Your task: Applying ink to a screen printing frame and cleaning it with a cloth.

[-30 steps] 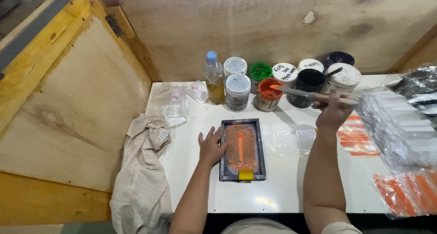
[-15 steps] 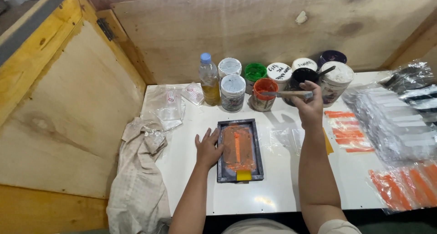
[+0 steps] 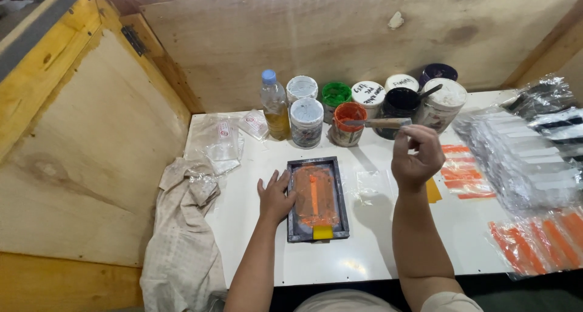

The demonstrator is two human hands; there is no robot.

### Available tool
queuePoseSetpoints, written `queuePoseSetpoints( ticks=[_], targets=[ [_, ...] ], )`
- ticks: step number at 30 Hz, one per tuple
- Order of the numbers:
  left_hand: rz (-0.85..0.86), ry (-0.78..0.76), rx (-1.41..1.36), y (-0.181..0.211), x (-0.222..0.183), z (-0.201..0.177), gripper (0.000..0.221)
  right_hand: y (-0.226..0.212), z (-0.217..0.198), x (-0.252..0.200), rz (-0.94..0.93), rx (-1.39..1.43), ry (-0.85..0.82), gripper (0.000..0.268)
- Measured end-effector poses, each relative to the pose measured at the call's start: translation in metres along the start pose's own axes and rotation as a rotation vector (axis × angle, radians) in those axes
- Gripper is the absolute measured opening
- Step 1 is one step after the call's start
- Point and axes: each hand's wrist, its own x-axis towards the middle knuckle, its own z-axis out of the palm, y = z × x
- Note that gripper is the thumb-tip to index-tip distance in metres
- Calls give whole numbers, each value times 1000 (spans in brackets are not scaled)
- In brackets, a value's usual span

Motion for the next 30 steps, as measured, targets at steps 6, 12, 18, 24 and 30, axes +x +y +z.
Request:
queuePoseSetpoints(
  ticks=[6, 12, 18, 24, 30],
  targets=[
    [6, 15, 14, -6, 5, 8, 66, -75, 30, -20, 320, 333, -815, 13],
    [-1, -1, 30, -1, 2, 4, 68, -114, 32, -31, 277, 186, -1851, 21],
    [7, 5, 33, 0, 1, 3, 70, -127, 24, -52, -59, -56, -2158, 46],
    [4, -12, 14, -1, 1, 3, 69, -85, 22, -141, -201, -251, -2079, 23],
    [-20, -26, -5, 5, -2, -3, 69, -50, 59, -87, 274, -342, -1911, 38]
  ],
)
